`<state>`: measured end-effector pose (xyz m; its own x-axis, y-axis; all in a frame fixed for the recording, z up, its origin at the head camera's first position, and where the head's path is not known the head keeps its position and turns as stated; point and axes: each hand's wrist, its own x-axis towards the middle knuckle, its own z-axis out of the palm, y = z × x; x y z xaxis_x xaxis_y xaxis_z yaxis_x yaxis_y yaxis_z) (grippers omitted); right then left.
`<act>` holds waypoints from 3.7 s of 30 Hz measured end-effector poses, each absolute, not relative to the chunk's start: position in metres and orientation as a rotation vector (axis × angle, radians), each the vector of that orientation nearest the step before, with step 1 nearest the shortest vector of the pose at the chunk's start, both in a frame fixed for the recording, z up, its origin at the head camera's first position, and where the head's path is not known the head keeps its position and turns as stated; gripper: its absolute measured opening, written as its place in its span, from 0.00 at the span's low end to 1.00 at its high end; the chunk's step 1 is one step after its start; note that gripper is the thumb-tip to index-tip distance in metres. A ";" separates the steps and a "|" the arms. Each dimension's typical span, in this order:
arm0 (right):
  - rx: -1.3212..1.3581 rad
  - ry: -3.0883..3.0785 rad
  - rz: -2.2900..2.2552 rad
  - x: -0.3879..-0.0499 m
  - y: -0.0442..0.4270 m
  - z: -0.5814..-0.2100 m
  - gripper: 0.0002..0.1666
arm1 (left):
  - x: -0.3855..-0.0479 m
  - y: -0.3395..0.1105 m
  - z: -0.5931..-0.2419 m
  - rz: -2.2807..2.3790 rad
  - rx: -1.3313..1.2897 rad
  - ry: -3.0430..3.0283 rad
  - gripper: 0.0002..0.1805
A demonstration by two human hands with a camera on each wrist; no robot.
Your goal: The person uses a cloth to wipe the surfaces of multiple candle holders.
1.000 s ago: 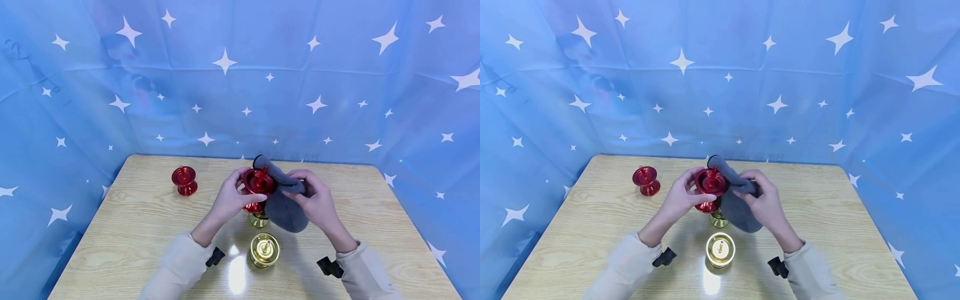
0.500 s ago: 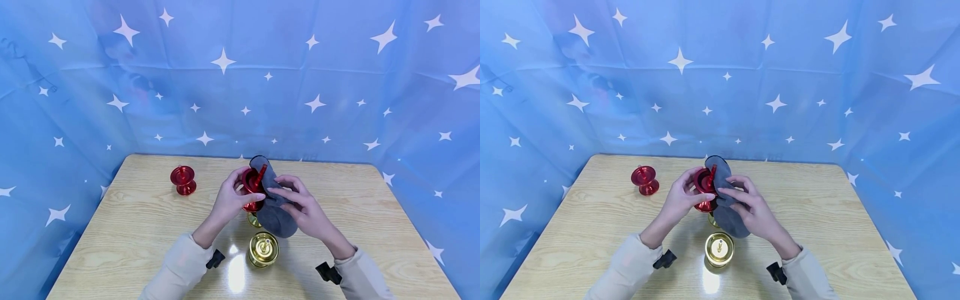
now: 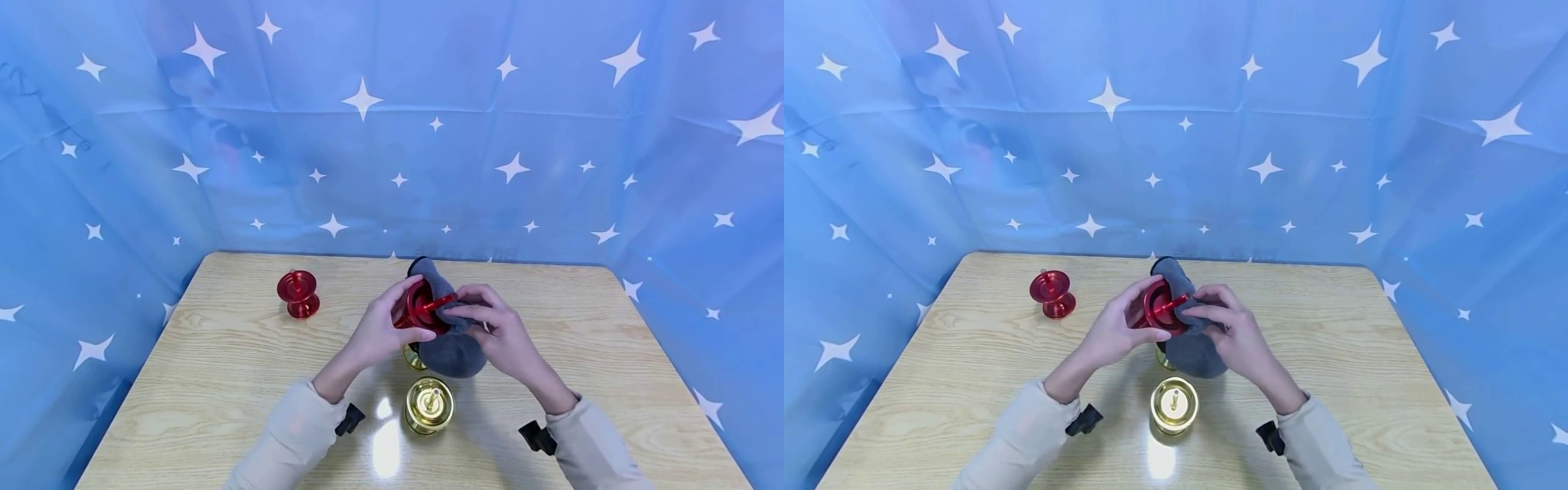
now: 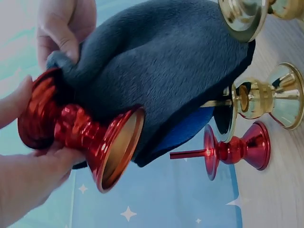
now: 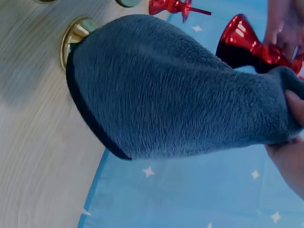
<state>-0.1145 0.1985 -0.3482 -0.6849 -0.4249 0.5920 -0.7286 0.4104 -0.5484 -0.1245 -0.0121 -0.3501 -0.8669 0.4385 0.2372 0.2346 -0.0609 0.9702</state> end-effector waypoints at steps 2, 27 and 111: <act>0.995 -2.318 1.131 -0.117 0.200 -0.347 0.25 | -0.125 -0.014 -0.348 2.001 0.757 2.056 0.42; 0.860 -2.490 1.125 -0.123 0.205 -0.340 0.21 | -0.135 -0.022 -0.344 1.958 0.761 1.905 0.33; 0.801 -2.270 1.113 -0.133 0.193 -0.332 0.21 | -0.152 -0.009 -0.332 1.729 0.802 2.238 0.19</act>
